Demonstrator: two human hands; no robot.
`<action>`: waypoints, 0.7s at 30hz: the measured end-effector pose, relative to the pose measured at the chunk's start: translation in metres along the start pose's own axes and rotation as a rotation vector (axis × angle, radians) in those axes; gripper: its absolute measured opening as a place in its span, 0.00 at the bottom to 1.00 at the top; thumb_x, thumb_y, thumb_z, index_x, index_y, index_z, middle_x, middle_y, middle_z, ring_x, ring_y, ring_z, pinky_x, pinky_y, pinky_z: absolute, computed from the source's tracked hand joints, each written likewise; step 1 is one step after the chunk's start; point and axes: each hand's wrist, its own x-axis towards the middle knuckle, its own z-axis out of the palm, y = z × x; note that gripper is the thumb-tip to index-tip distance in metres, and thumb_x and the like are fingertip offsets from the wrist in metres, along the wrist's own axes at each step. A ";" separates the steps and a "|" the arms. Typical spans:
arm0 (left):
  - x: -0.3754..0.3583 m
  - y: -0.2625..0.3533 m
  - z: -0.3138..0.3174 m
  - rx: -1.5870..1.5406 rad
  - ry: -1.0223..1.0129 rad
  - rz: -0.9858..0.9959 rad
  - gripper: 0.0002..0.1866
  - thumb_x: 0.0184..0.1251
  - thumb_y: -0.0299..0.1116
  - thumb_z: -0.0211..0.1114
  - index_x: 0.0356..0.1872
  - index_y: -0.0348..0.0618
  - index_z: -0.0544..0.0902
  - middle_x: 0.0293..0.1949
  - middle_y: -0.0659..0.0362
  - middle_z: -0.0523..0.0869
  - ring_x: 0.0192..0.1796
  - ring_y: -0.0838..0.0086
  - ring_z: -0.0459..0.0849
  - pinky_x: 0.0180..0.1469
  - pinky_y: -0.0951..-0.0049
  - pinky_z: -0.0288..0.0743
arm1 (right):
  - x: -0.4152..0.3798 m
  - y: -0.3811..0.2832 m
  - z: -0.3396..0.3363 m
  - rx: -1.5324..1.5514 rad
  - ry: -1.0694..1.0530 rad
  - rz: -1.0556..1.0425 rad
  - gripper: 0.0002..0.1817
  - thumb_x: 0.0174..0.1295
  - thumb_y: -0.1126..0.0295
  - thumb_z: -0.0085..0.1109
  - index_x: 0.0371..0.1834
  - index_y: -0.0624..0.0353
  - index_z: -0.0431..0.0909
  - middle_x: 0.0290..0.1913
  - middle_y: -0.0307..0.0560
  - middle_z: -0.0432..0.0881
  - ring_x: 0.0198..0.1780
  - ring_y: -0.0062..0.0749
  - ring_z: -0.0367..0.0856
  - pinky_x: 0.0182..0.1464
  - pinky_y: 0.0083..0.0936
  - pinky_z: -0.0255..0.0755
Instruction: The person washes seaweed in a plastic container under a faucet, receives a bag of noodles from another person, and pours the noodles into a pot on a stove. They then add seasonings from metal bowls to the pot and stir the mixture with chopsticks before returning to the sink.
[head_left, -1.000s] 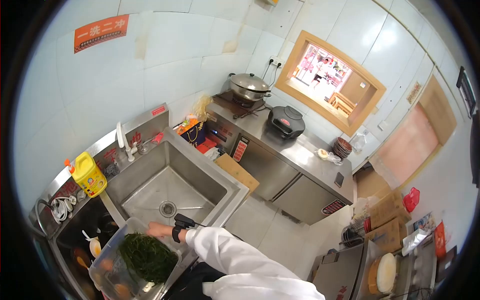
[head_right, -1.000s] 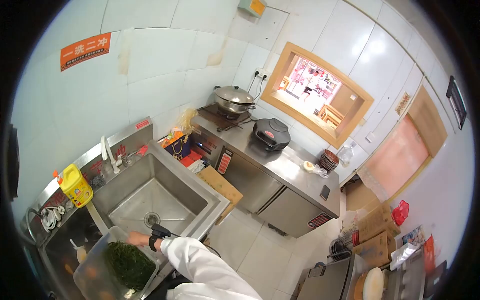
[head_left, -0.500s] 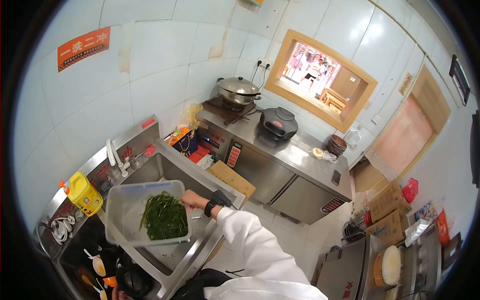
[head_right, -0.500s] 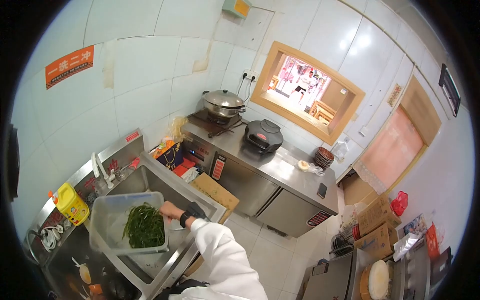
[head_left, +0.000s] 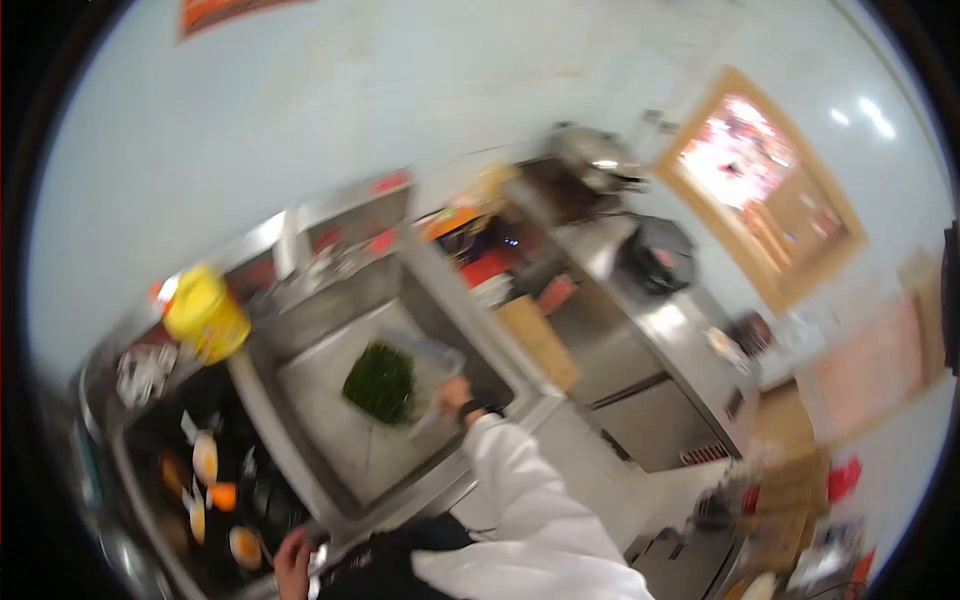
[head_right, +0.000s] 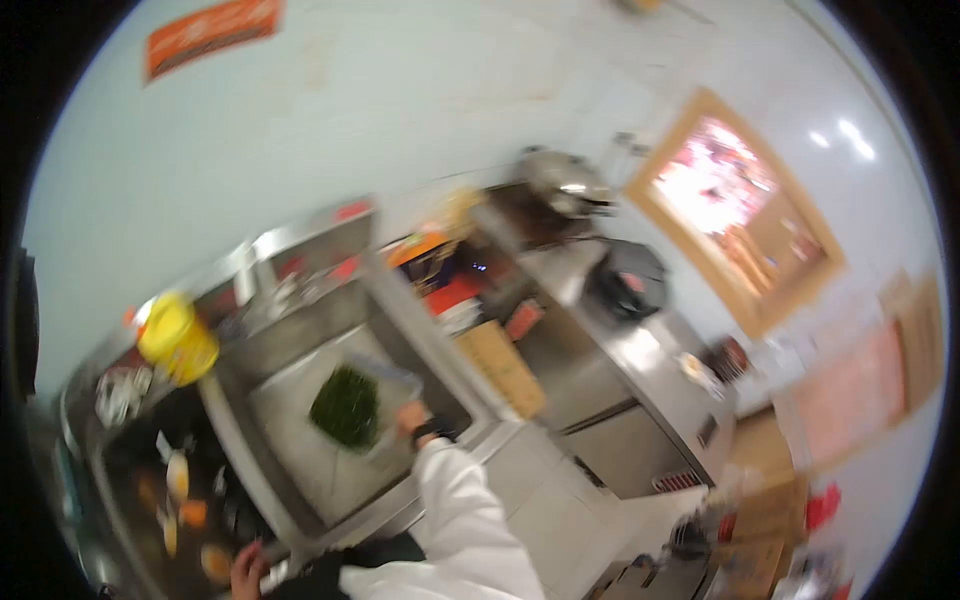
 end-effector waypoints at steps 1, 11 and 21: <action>-0.002 0.012 0.009 0.008 0.076 -0.032 0.21 0.58 0.29 0.58 0.54 0.38 0.71 0.35 0.60 0.81 0.36 0.78 0.78 0.39 0.79 0.71 | 0.001 -0.002 0.006 0.055 -0.036 -0.032 0.11 0.45 0.61 0.57 0.15 0.55 0.79 0.18 0.50 0.79 0.17 0.39 0.77 0.24 0.32 0.71; 0.022 0.038 0.028 0.121 0.142 0.002 0.17 0.59 0.21 0.52 0.51 0.40 0.74 0.35 0.57 0.76 0.38 0.75 0.77 0.43 0.78 0.71 | 0.038 -0.060 0.115 1.714 -0.334 0.587 0.22 0.57 0.63 0.53 0.44 0.74 0.64 0.35 0.65 0.73 0.38 0.53 0.76 0.36 0.43 0.75; 0.008 0.033 0.026 0.032 0.264 -0.233 0.16 0.61 0.24 0.52 0.52 0.42 0.74 0.35 0.58 0.77 0.39 0.76 0.77 0.41 0.78 0.71 | 0.150 -0.089 -0.108 0.801 -0.625 -0.284 0.11 0.49 0.63 0.61 0.31 0.57 0.76 0.22 0.34 0.75 0.24 0.19 0.71 0.27 0.17 0.66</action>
